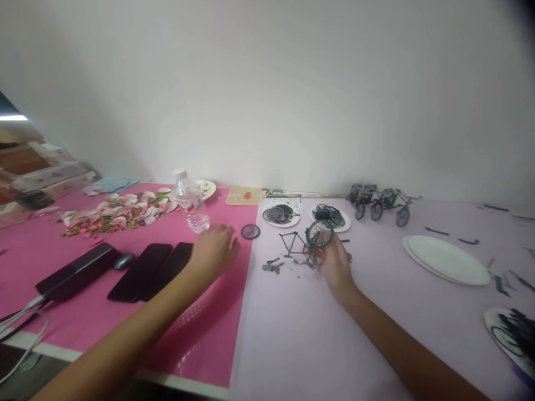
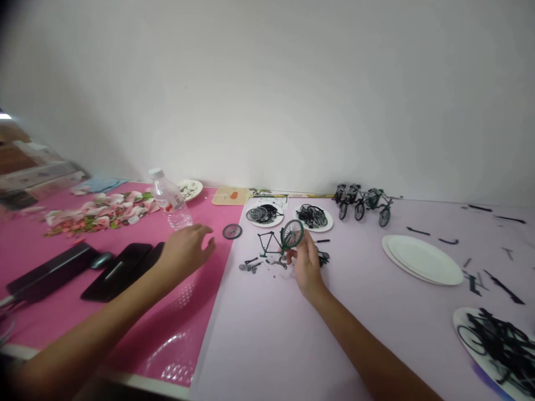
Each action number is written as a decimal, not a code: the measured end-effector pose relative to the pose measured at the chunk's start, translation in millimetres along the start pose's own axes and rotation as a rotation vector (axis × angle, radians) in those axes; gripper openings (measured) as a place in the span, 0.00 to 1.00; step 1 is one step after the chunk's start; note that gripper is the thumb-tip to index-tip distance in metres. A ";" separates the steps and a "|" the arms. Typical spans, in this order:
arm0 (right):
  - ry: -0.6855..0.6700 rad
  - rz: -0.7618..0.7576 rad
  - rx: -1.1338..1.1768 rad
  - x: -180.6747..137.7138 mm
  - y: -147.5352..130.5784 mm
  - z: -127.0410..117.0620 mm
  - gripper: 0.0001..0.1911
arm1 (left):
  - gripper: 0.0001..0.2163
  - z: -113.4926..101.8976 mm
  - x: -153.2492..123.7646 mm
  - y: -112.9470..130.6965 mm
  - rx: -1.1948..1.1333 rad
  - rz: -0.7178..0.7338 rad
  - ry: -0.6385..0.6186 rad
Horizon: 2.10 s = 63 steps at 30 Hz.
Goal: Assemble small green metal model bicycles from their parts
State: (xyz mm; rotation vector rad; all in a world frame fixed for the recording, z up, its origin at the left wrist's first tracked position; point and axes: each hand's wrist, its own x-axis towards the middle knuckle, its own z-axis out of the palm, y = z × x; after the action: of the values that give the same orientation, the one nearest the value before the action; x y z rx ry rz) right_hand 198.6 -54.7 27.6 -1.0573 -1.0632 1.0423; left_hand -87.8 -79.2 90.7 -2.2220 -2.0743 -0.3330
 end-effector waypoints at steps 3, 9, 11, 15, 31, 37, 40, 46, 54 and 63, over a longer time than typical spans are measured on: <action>-0.002 0.011 -0.007 -4.6 -3.3 4.2 0.23 | 0.18 -8.8 -29.1 -33.4 0.151 -0.288 -0.180; -0.007 0.004 -0.029 -9.8 -6.9 7.5 0.21 | 0.17 -3.5 -60.5 -55.0 0.247 -0.415 -0.206; -0.002 -0.014 -0.018 -10.1 -7.6 7.9 0.21 | 0.18 -0.5 -61.6 -52.9 0.235 -0.438 -0.198; -0.010 -0.028 -0.012 -11.0 -9.9 8.6 0.22 | 0.17 3.0 -55.2 -45.7 0.202 -0.530 -0.190; -0.045 -0.019 0.014 -12.0 -3.6 13.4 0.23 | 0.24 4.6 -74.5 -32.5 -0.184 -0.390 0.161; -0.074 -0.013 0.011 -16.1 -5.8 14.0 0.21 | 0.23 3.1 -45.6 15.1 -0.851 0.219 0.259; -0.064 0.001 0.012 -16.8 -6.4 13.6 0.21 | 0.20 3.6 -25.2 39.1 -0.868 0.287 0.229; -0.071 0.007 -0.028 -18.6 -5.5 12.0 0.21 | 0.18 16.2 11.4 65.7 -0.846 0.308 0.017; -0.091 0.138 0.049 -29.1 -7.7 22.7 0.20 | 0.27 44.7 23.2 68.1 -1.351 0.200 -0.279; -0.180 0.384 0.256 -33.4 -8.5 31.2 0.17 | 0.28 54.5 13.2 68.8 -1.481 0.121 -0.399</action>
State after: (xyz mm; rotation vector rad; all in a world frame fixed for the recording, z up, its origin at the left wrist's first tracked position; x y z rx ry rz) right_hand 163.6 -84.2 35.7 -0.9911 -0.8543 1.5642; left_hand -13.2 -60.4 46.5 -3.2238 -2.0310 -2.1207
